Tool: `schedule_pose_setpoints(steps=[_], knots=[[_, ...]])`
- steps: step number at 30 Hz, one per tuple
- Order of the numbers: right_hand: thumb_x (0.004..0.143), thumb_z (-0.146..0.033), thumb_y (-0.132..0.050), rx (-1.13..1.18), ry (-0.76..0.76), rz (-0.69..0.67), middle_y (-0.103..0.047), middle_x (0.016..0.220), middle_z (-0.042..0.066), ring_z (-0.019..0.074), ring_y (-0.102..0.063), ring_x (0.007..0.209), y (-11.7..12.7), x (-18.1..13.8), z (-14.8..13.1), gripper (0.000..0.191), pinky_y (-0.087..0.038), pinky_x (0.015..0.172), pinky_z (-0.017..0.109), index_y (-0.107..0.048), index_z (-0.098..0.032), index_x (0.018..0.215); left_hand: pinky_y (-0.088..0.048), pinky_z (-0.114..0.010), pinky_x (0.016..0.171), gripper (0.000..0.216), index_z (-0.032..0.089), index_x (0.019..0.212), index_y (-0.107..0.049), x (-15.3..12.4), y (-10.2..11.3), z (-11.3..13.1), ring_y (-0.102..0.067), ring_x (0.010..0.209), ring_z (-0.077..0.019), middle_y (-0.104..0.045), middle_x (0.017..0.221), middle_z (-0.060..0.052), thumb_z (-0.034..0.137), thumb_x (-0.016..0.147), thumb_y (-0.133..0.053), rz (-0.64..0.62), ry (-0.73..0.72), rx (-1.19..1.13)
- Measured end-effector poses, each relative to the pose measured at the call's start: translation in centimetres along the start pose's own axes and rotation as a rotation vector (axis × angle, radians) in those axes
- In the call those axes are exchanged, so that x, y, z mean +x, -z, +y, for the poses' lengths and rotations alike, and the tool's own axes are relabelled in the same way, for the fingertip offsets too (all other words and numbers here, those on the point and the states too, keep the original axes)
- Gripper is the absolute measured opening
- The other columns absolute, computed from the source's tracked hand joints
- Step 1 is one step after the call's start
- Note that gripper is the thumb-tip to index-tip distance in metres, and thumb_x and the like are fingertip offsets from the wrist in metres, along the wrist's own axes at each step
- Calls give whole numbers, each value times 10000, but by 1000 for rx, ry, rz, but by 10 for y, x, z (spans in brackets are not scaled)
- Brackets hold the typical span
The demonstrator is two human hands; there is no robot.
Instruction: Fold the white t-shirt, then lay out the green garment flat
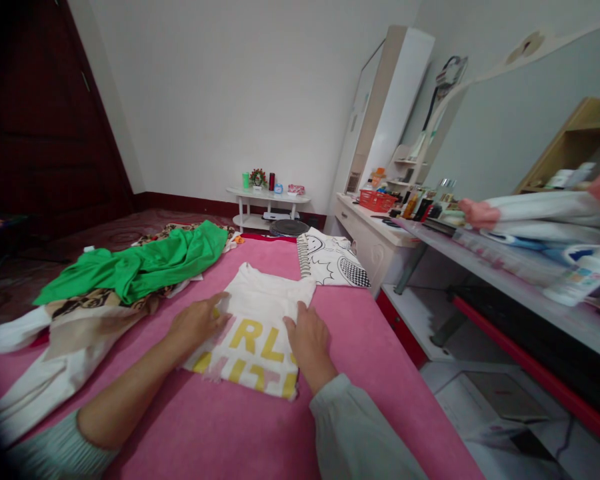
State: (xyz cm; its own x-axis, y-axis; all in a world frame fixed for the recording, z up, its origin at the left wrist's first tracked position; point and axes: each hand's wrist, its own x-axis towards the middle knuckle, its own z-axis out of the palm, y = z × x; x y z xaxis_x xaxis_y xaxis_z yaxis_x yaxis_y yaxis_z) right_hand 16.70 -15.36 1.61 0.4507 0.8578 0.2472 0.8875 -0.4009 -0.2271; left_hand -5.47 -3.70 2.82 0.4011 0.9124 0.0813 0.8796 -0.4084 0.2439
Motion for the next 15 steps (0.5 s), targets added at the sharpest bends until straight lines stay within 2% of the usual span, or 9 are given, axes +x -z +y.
schedule_pose_setpoints(steps=[3, 6, 8, 10, 11, 13, 15], knots=[[853, -283, -570, 185, 24, 7, -649, 1084, 109, 235, -617, 985, -9, 6, 5, 404, -450, 830, 305, -565, -176, 1243, -456, -309, 783, 490, 277, 1313, -530, 6, 0, -5, -642, 958, -244, -684, 1082, -89, 326, 825, -537, -29, -36, -121], [774, -203, -648, 370, 24, -43, -674, 1052, 97, 209, -624, 957, -5, 17, 17, 423, -460, 817, 278, -607, -145, 1191, -449, -248, 739, 480, 206, 1222, -613, 8, 10, -9, -644, 882, -198, -694, 1038, -65, 251, 744, -589, -94, -77, -240], [717, -185, -696, 400, 36, -138, -693, 980, 75, 194, -635, 880, 8, 23, 25, 380, -465, 758, 266, -662, -148, 1093, -439, -226, 646, 445, 172, 1124, -663, 4, 21, -11, -641, 779, -183, -704, 914, -43, 236, 686, -611, -237, -116, -298], [651, -184, -747, 311, 59, -258, -701, 906, 47, 194, -638, 831, 27, 26, 32, 348, -452, 712, 266, -707, -186, 996, -416, -217, 569, 365, 175, 1006, -706, -3, 32, -10, -630, 684, -172, -695, 784, -15, 238, 660, -608, -433, -183, -339], [626, -192, -763, 229, 60, -300, -702, 882, 38, 202, -639, 825, 36, 26, 33, 328, -442, 700, 274, -724, -212, 951, -409, -218, 554, 311, 184, 940, -722, -7, 37, -8, -624, 653, -170, -687, 737, -7, 244, 658, -604, -493, -221, -332], [630, -241, -759, 61, 29, -301, -701, 884, 44, 230, -641, 838, 53, 24, 32, 228, -430, 690, 301, -745, -244, 858, -413, -239, 561, 191, 190, 785, -730, -12, 43, -1, -619, 622, -182, -670, 665, -15, 265, 674, -594, -463, -253, -234], [694, -298, -708, -9, 7, -227, -699, 928, 68, 249, -644, 859, 61, 22, 25, 126, -434, 696, 323, -746, -238, 799, -440, -271, 621, 160, 186, 702, -714, -14, 42, 10, -632, 664, -205, -676, 678, -43, 272, 711, -580, -307, -280, -123]])
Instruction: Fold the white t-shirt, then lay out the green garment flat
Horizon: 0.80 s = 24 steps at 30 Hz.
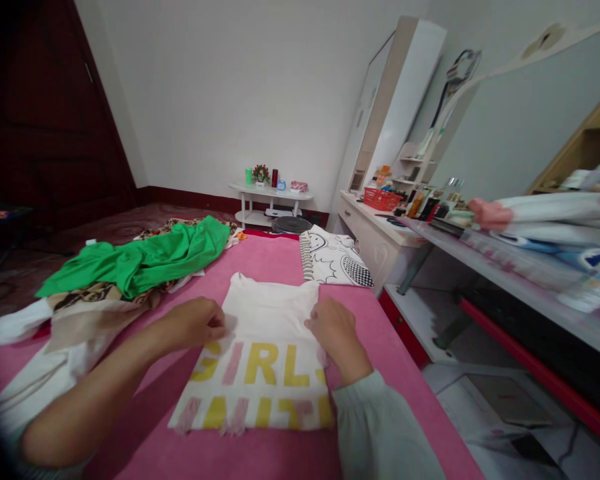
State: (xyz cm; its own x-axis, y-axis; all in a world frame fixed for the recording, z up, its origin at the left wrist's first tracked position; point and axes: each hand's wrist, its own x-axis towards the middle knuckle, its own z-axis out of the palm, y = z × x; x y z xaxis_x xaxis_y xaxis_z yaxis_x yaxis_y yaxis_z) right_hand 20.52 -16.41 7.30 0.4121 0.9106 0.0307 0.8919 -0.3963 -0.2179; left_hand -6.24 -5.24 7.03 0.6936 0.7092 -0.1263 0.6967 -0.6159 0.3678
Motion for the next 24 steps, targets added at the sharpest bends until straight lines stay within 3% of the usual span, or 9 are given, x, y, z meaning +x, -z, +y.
schedule_pose_setpoints(steps=[3, 5, 8, 11, 14, 19, 24], knots=[[791, -282, -616, 127, 150, 96, -699, 985, 79, 226, -644, 909, -11, 1, -13, 152, -460, 778, 320, -736, -210, 852, -467, -296, 825, 219, 184, 898, -719, 10, -14, 13, -641, 929, -225, -695, 1006, -92, 236, 785, -539, 150, -205, -2], [820, -222, -577, 255, 313, 141, -695, 1040, 81, 201, -633, 974, -29, 5, -20, 199, -461, 865, 303, -718, -188, 955, -427, -302, 965, 336, 173, 1137, -647, 18, -30, 16, -566, 1139, -226, -591, 1271, -118, 265, 842, -516, 180, -348, -53], [842, -187, -545, 350, 448, 170, -651, 1183, 111, 202, -588, 1103, -56, 12, -22, 289, -432, 978, 326, -675, -153, 1097, -333, -375, 1090, 500, 149, 1339, -497, 25, -53, 14, -417, 1317, -252, -417, 1455, -151, 391, 901, -477, 203, -365, -27], [868, -203, -520, 365, 472, 175, -588, 1291, 121, 213, -520, 1208, -71, 16, -18, 342, -379, 1055, 371, -630, -149, 1187, -263, -458, 1127, 566, 177, 1408, -423, 28, -68, 10, -338, 1370, -277, -363, 1494, -139, 465, 921, -439, 243, -321, 56], [888, -212, -495, 365, 461, 208, -598, 1270, 90, 212, -521, 1191, -73, 17, -14, 325, -389, 1040, 389, -624, -193, 1186, -275, -475, 1119, 557, 189, 1407, -430, 29, -73, 11, -337, 1369, -286, -382, 1484, -134, 471, 927, -427, 286, -295, 98], [879, -185, -491, 412, 414, 265, -638, 1138, 83, 209, -557, 1082, -74, 22, -13, 282, -428, 960, 371, -640, -198, 1117, -323, -404, 1098, 507, 169, 1319, -540, 29, -70, 14, -428, 1302, -269, -477, 1413, -133, 447, 898, -493, 348, -285, 67], [839, -138, -500, 511, 377, 161, -686, 1023, 79, 200, -609, 979, -70, 46, -7, 247, -445, 905, 339, -702, -179, 974, -427, -330, 974, 356, 228, 1160, -654, 42, -56, 15, -566, 1153, -220, -636, 1237, -74, 376, 935, -421, 300, -220, -14]])
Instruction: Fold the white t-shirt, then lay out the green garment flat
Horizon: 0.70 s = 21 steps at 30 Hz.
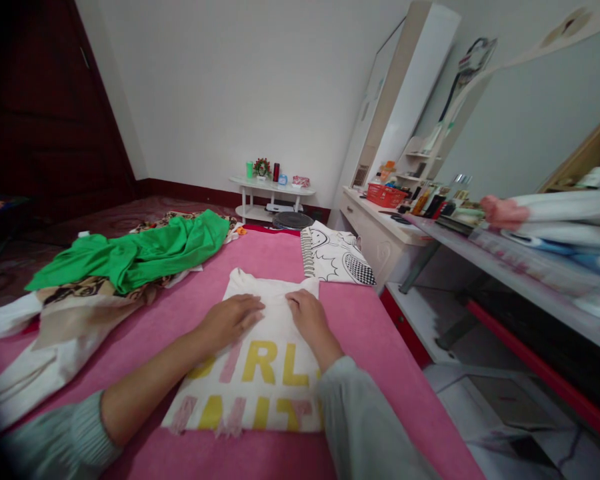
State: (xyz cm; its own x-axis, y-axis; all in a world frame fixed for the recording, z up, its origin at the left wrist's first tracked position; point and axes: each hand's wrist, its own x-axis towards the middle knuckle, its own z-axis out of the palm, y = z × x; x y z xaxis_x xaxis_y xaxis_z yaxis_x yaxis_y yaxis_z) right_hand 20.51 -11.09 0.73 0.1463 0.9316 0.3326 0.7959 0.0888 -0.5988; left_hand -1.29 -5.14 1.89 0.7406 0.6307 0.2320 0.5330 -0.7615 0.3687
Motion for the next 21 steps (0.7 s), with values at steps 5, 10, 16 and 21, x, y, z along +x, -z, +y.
schedule_pose_setpoints(steps=[5, 10, 16, 21], knots=[[703, -65, -548, 74, -108, -69, -716, 795, 24, 165, -648, 748, -3, 24, 19, 237, -482, 696, 265, -714, -186, 822, -467, -289, 769, 258, 262, 1028, -693, 35, 6, -17, -651, 929, -212, -724, 995, -31, 234, 847, -511, -28, 101, -31], [683, -99, -547, 176, -134, -22, -680, 754, 13, 143, -615, 713, -12, 24, 28, 205, -458, 668, 241, -692, -178, 803, -463, -251, 753, 253, 212, 975, -694, 55, -9, -43, -625, 853, -174, -694, 945, -34, 196, 733, -620, -55, 76, -229], [677, -125, -571, 128, -95, -27, -664, 769, 2, 137, -593, 706, -8, 22, 27, 185, -452, 675, 249, -683, -189, 809, -459, -266, 749, 166, 197, 875, -676, 54, -19, -49, -594, 837, -171, -660, 877, -26, 185, 721, -616, -7, 59, -258], [676, -123, -584, 58, -124, -34, -645, 720, -11, 137, -588, 679, -7, 23, 23, 140, -443, 642, 242, -661, -198, 766, -449, -265, 740, 102, 193, 806, -668, 53, -18, -44, -581, 816, -164, -637, 866, -25, 166, 714, -634, 20, 84, -243]])
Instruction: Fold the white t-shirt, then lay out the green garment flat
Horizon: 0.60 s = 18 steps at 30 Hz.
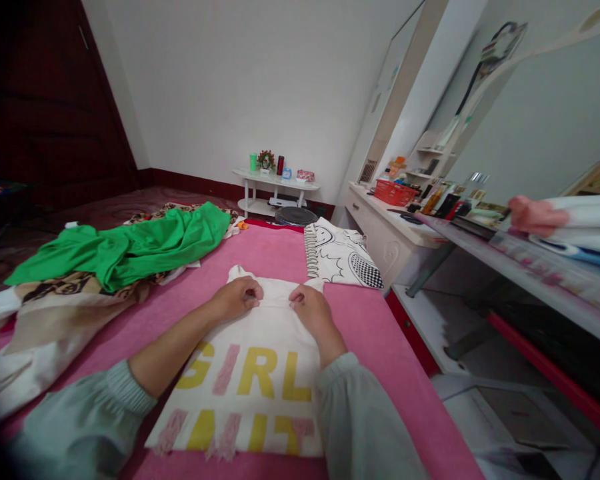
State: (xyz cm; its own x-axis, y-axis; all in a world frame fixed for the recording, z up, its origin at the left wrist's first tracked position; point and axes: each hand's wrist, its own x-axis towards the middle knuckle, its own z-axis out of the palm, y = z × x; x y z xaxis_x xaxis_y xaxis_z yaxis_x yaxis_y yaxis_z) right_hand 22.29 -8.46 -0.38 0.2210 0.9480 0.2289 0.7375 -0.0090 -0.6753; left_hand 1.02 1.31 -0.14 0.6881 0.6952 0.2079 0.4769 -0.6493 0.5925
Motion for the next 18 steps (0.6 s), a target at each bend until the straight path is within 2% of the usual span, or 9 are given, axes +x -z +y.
schedule_pose_setpoints(steps=[3, 9, 15, 18], knots=[[697, -130, -577, -54, -5, 38, -641, 714, -11, 139, -580, 680, 1, -5, -7, 105, -423, 634, 239, -645, -203, 729, -438, -261, 730, 73, 197, 794, -655, -3, 2, 5, -573, 821, -162, -623, 871, -21, 165, 730, -638, 50, -12, 24], [754, -123, -509, -191, 44, 234, -627, 770, -1, 141, -554, 715, 5, -12, -18, 125, -374, 632, 243, -594, -207, 717, -417, -261, 682, 94, 212, 823, -621, -11, 8, 22, -573, 891, -177, -608, 934, -26, 140, 773, -589, 153, -23, 150], [768, -175, -544, -89, 54, 275, -624, 740, 0, 140, -538, 661, 3, -10, -26, 80, -379, 597, 240, -617, -204, 756, -434, -268, 719, 130, 221, 866, -609, -15, 7, 34, -579, 905, -181, -608, 983, -29, 132, 778, -573, 146, 28, 202], [770, -168, -553, -6, 136, 250, -612, 743, 0, 133, -544, 666, -2, -12, -41, 77, -404, 622, 237, -623, -200, 773, -428, -260, 721, 133, 218, 878, -614, -16, 7, 35, -582, 902, -178, -615, 978, -34, 138, 785, -561, 164, -8, 201]])
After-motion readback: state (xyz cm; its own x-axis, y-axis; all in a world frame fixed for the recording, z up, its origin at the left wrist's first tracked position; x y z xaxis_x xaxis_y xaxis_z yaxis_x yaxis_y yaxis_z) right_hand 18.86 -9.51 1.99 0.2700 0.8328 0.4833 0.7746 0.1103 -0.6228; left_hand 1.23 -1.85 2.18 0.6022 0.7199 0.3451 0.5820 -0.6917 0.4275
